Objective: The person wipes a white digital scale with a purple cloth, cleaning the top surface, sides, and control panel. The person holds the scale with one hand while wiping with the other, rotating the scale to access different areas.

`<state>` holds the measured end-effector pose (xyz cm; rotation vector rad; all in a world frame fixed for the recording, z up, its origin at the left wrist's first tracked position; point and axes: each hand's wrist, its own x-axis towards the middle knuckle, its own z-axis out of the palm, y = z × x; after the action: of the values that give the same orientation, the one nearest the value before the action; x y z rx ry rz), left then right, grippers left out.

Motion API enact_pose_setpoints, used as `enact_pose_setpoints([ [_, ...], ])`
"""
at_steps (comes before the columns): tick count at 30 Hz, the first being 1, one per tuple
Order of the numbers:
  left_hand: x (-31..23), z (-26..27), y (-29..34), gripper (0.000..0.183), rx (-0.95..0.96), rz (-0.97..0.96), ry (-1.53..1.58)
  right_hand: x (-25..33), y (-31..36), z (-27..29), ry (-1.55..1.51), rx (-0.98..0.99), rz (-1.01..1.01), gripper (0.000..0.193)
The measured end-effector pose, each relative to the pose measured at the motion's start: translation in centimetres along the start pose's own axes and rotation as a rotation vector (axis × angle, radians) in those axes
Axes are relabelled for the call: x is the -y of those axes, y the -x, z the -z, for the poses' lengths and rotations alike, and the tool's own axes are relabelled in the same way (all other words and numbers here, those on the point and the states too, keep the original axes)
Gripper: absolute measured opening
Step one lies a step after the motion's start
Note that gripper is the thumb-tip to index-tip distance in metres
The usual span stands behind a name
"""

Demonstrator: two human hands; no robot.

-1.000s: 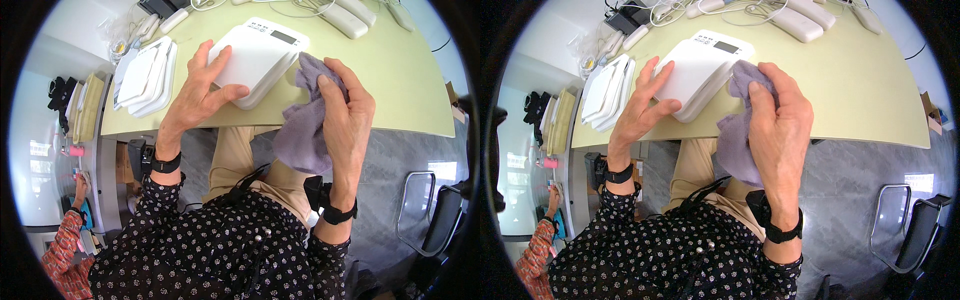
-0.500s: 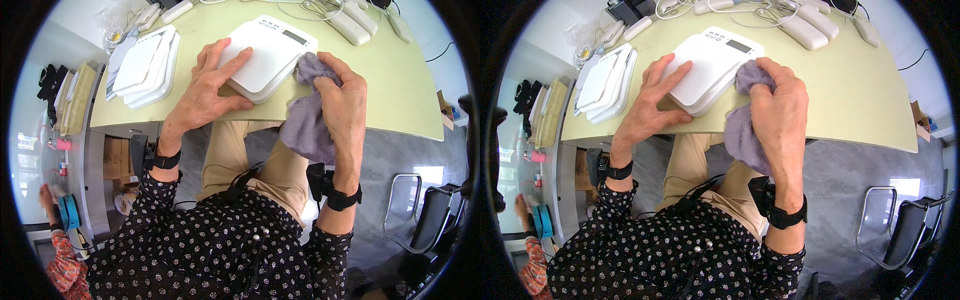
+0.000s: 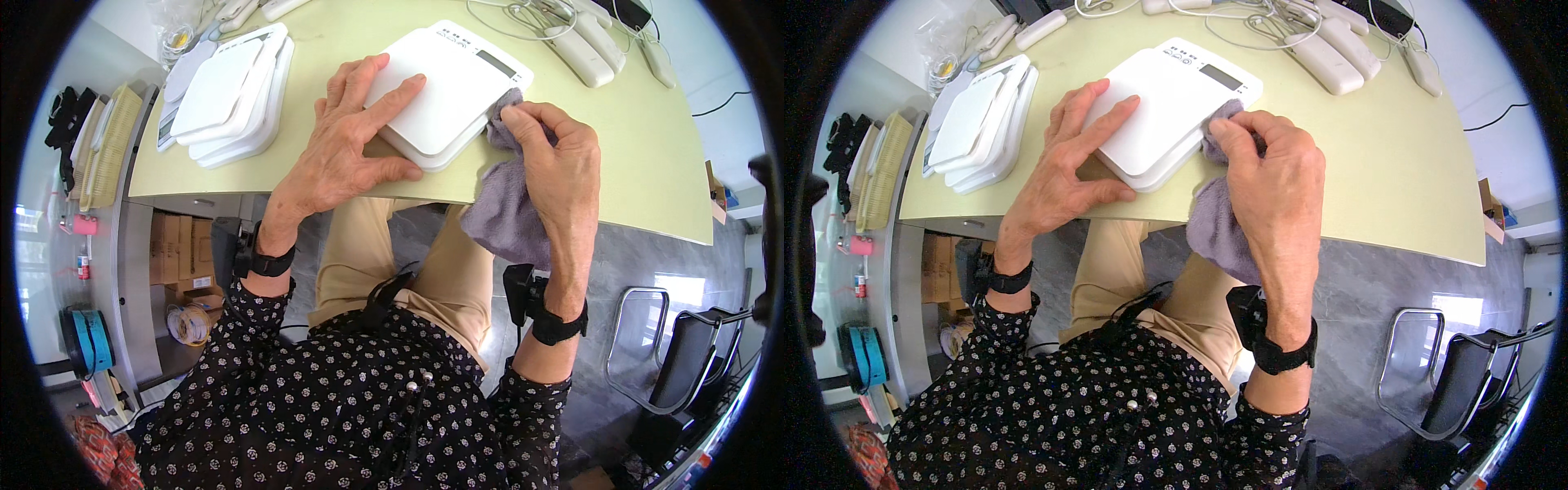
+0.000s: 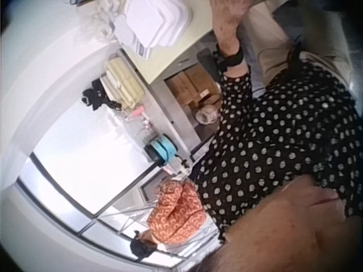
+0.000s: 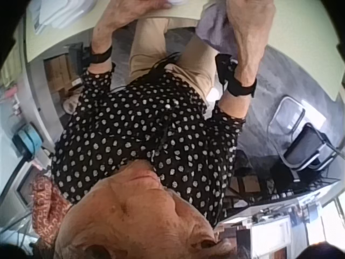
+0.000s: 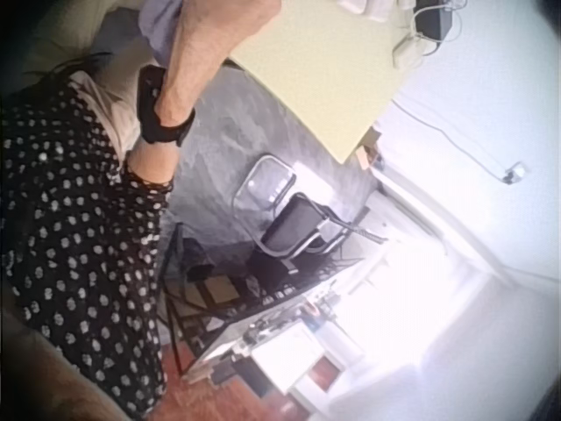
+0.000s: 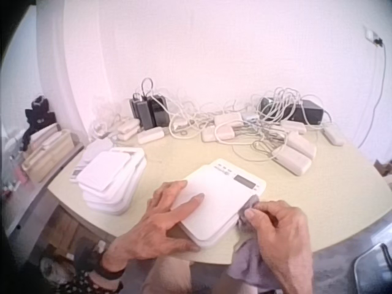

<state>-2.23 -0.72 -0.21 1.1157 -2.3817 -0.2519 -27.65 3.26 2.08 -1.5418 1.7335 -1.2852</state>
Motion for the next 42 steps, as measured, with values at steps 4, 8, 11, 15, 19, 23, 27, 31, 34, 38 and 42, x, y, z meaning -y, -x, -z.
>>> enact_pose_setpoints([
  [4,0.0,0.0,0.0,0.098,-0.009,-0.004,0.015,0.5,0.0,-0.4,0.085,-0.063,-0.004,0.025],
  [8,-0.1,0.0,-0.1,0.098,-0.010,-0.006,0.025,0.4,-0.3,-0.7,0.183,-0.093,0.077,0.023],
  [11,-0.4,-0.1,0.0,0.096,-0.042,-0.021,0.064,0.2,-0.3,-0.2,0.291,-0.056,0.171,0.020],
  [15,-0.4,-0.1,0.1,0.094,-0.038,-0.012,0.086,-0.1,0.0,0.2,0.293,0.016,0.316,0.018],
  [19,-0.5,-0.1,0.1,0.093,-0.042,-0.024,0.093,-0.2,0.0,0.0,0.108,-0.003,0.266,0.015],
  [23,-0.6,0.0,0.1,0.092,-0.039,-0.027,0.081,0.2,-0.3,0.1,0.003,-0.064,0.043,0.016],
  [27,-0.7,0.1,0.1,0.095,-0.034,-0.013,0.049,0.5,-0.5,0.1,0.019,-0.125,0.044,0.020],
  [31,-0.9,0.0,0.2,0.095,-0.039,-0.007,0.045,0.2,-0.5,-0.2,-0.103,-0.233,-0.009,0.018],
  [34,-1.0,0.1,0.2,0.095,-0.040,-0.018,0.041,0.2,-0.6,-0.4,-0.105,-0.241,0.015,0.016],
  [38,-1.1,0.3,0.1,0.095,-0.047,-0.035,0.022,0.7,-0.6,-0.7,0.069,-0.181,0.015,0.016],
  [42,-1.3,0.2,0.1,0.095,-0.051,-0.017,0.036,1.1,-1.0,-0.5,0.170,-0.148,0.005,0.016],
])
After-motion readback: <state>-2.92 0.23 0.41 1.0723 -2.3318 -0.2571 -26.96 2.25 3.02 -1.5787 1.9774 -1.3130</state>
